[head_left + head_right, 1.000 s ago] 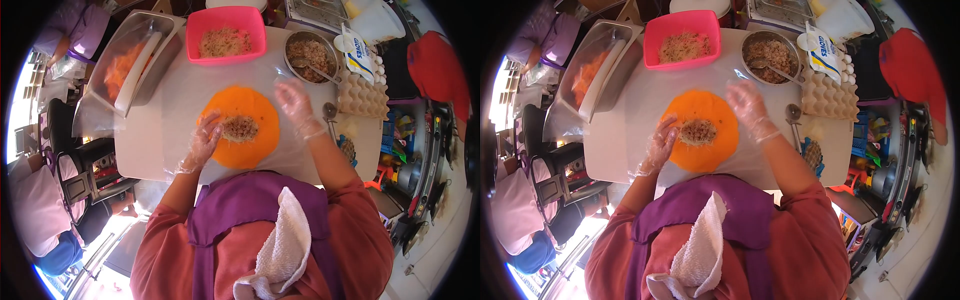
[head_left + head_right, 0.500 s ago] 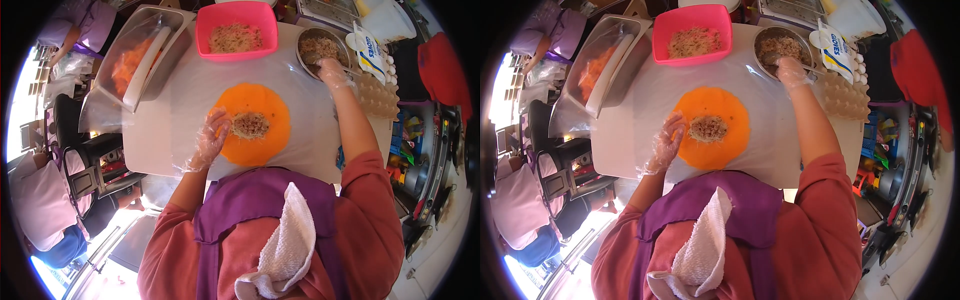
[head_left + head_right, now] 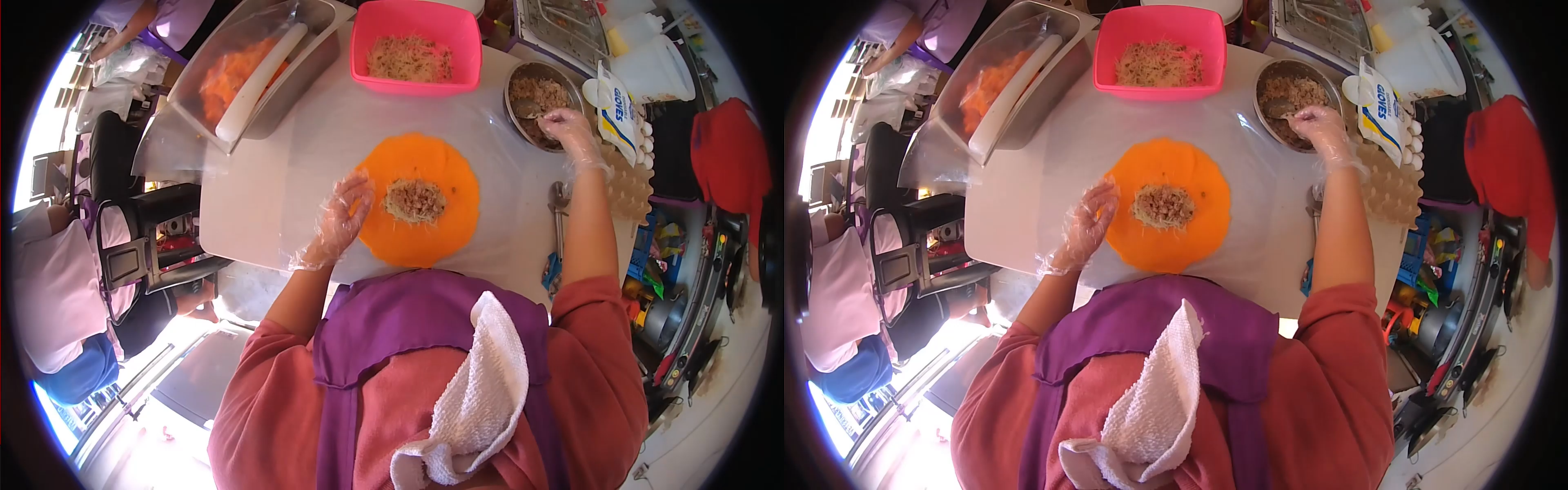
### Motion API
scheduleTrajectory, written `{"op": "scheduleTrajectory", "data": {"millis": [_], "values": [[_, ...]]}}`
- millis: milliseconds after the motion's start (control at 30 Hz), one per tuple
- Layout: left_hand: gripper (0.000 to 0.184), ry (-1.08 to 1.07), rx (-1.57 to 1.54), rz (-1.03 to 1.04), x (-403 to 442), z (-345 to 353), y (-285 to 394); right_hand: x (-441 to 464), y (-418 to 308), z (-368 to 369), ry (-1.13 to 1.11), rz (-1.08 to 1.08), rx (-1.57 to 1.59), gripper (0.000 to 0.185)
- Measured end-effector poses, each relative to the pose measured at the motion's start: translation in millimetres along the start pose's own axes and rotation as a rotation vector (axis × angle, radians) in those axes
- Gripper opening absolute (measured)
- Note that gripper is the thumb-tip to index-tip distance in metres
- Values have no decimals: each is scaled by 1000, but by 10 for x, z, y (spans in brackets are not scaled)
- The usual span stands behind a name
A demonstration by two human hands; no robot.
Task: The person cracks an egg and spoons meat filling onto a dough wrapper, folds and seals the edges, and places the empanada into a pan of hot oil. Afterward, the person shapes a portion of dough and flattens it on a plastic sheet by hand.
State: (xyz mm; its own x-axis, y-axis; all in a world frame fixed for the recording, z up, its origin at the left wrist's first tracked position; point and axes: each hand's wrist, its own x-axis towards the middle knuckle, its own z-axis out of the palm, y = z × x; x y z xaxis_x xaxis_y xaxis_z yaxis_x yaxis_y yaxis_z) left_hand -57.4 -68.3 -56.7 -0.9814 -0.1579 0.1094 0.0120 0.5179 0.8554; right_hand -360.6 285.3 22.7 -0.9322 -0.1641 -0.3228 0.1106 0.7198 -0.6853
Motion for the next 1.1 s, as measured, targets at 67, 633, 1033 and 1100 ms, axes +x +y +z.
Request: {"op": "scheduleTrajectory", "data": {"millis": [67, 633, 1033, 1100], "values": [[16, -11, 16, -8, -13, 6, -2, -227, -121, 33, -30, -38, 191, 22], [21, -45, 65, 58, -59, 142, 125, -1283, -268, 1704, -396, -566, 97, 16], [21, 21, 23, 86, -147, 122, -14, -1153, 5, 1500, -180, -373, 77, 16], [21, 53, 85, 126, -154, 99, -1, -1134, 125, 1544, -165, -387, 10, 17]]}}
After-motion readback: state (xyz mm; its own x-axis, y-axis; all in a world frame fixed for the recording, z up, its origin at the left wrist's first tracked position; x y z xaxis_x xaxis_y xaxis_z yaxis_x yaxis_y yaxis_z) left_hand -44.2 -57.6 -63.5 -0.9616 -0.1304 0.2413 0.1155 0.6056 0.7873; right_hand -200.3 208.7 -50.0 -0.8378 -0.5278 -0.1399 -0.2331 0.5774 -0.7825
